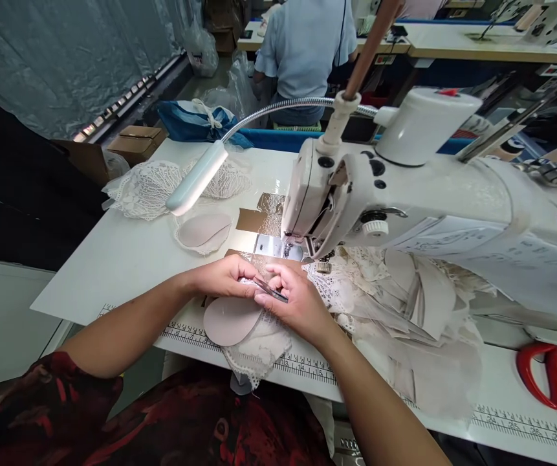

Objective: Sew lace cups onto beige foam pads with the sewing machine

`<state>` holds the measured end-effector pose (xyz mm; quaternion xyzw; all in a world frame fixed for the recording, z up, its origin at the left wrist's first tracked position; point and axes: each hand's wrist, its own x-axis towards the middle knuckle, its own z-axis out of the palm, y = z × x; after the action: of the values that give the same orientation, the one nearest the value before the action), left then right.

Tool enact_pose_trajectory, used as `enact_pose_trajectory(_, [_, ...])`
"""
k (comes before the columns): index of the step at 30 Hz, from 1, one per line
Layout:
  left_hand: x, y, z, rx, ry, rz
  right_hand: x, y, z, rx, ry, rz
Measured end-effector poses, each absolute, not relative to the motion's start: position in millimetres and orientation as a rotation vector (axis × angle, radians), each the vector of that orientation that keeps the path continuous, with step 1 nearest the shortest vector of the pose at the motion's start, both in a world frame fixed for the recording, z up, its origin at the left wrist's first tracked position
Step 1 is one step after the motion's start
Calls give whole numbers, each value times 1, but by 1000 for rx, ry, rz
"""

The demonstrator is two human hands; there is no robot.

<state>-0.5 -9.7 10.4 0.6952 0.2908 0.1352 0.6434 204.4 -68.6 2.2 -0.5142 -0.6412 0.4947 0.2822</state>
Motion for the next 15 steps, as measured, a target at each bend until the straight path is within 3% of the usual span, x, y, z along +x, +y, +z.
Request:
enact_pose_trajectory(5, [-30,0,22,1770,661,101,214,-70,8,-1453,-1891,1235])
enact_pose_trajectory(15, [-15,-29,38,2124,786,378,204,-75,8,-1441,-1810,1303])
